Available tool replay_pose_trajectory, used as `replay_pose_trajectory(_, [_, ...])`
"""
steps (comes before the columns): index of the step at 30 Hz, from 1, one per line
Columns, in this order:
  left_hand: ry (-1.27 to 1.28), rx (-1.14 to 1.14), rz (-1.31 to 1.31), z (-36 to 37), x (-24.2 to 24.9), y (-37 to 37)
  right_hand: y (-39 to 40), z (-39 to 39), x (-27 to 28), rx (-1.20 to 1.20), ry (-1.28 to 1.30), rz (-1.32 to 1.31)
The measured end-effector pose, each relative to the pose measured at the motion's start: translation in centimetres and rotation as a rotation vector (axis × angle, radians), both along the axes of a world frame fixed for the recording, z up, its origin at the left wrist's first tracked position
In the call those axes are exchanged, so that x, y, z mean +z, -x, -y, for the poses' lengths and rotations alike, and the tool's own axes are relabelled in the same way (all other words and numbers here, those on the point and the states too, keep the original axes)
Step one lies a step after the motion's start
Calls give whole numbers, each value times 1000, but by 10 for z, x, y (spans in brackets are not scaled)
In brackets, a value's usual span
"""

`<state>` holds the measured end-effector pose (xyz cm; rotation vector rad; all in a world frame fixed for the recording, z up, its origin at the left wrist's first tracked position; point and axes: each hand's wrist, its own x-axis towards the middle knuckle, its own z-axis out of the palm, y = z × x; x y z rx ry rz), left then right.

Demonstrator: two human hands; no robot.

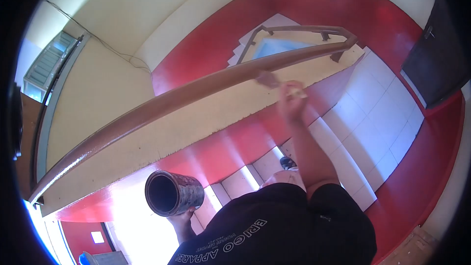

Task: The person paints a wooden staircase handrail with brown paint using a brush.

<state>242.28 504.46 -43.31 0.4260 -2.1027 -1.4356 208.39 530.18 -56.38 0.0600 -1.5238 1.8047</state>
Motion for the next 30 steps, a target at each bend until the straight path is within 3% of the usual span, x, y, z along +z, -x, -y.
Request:
replay_pose_trajectory(2, [-90,-9,4,2,-1,0,23,-45,-26,-193,-79,130])
replay_pose_trajectory(5, [-193,-37,0,-8,11,12,35,-65,-24,-290,-186,158])
replay_pose_trajectory(7, [-215,-40,9,-12,16,20,26,-45,-4,-206,-360,-23])
replay_pose_trajectory(9, [-213,-35,14,-12,19,27,7,-20,8,-16,-372,-225])
replay_pose_trajectory(12, [-205,-20,13,-12,22,36,-12,-4,46,277,-95,-310])
replay_pose_trajectory(15, [-199,17,10,-11,28,35,42,-31,44,184,-62,45])
replay_pose_trajectory(17, [-206,51,10,-10,30,30,104,-80,34,387,107,353])
replay_pose_trajectory(20, [-215,106,11,-7,27,30,178,-135,51,196,-404,410])
replay_pose_trajectory(23, [-237,152,15,-5,24,35,203,-115,125,298,-655,301])
replay_pose_trajectory(27, [-269,187,21,-1,20,47,219,-14,177,724,-309,387])
replay_pose_trajectory(29, [-288,198,27,2,18,53,223,28,174,1013,-187,540])
replay_pose_trajectory(30, [-297,201,27,5,16,57,232,33,164,1083,-250,601])
